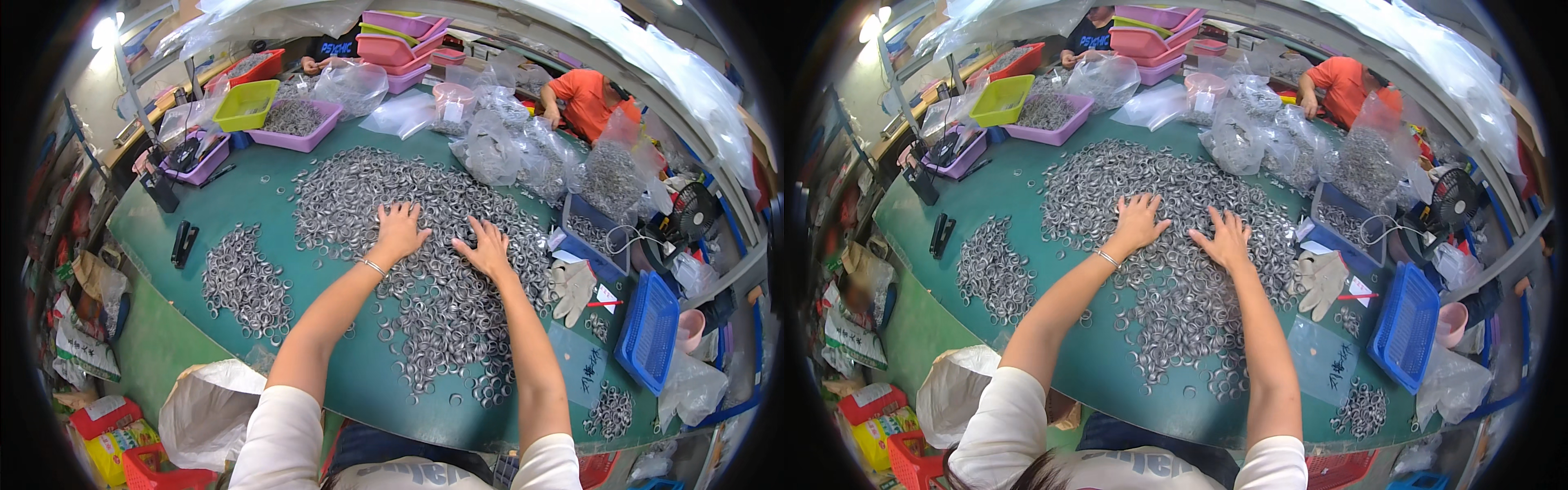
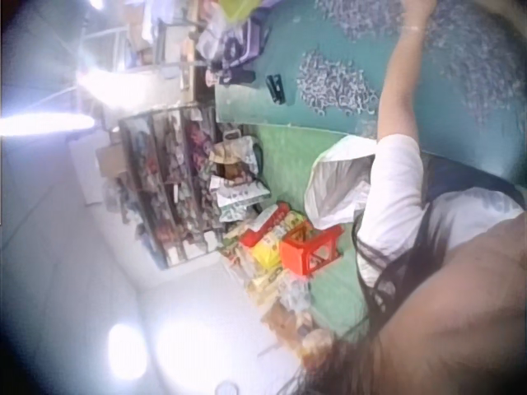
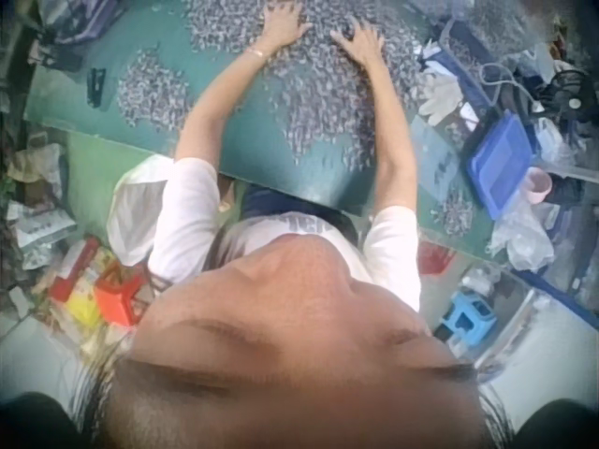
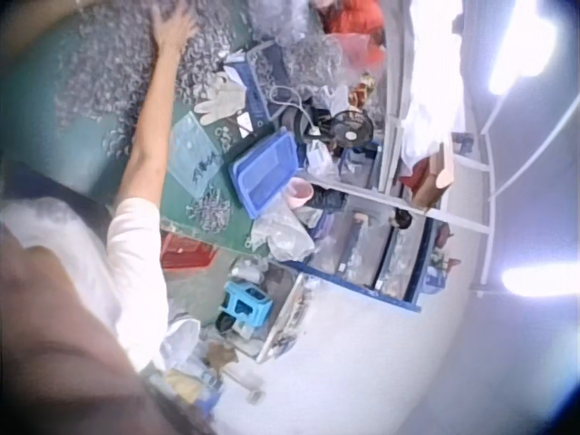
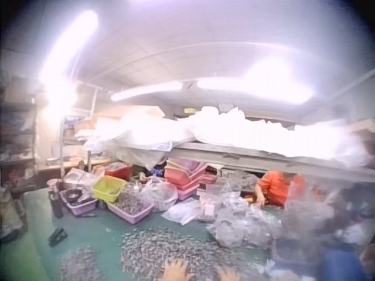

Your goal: The person picks up and joins together small gray plastic components by hand on a green workbench, working through a large pile of identical items.

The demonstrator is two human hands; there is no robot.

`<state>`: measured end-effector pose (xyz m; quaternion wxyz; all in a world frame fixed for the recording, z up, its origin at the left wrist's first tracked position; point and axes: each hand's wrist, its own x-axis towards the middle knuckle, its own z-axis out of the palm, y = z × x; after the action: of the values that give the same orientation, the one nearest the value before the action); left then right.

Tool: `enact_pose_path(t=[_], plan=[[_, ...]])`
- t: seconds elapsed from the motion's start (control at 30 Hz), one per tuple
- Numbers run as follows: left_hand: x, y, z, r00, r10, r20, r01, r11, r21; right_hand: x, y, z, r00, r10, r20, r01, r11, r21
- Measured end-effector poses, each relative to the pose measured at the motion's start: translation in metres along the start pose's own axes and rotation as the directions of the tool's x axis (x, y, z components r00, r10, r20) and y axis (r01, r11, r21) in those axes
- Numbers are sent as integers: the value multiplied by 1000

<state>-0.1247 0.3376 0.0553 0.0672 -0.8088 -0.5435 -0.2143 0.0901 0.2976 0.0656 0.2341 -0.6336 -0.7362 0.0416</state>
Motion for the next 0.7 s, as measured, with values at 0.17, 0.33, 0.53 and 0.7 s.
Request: enact_pose_path(t=[0.17, 0.33, 0.53, 0.7], plan=[[-5, -4, -7, 996, 39, 75, -33, 996, -79, 7, -17, 14, 1000, -11, 24, 9, 994, 109], [-20, -7, -20, 991, 83, 101, -62, 979, -196, -15, -30, 19, 987, -160, 19, 159, 986, 44], [-53, 10, -29, 982, 186, 15, -177, 953, -247, -38, -47, 3, 968, -245, 45, 240, 966, 99], [-90, 21, -45, 984, 170, 52, -140, 921, -364, -66, -60, -12, 951, -289, 114, 275, 954, 119]])
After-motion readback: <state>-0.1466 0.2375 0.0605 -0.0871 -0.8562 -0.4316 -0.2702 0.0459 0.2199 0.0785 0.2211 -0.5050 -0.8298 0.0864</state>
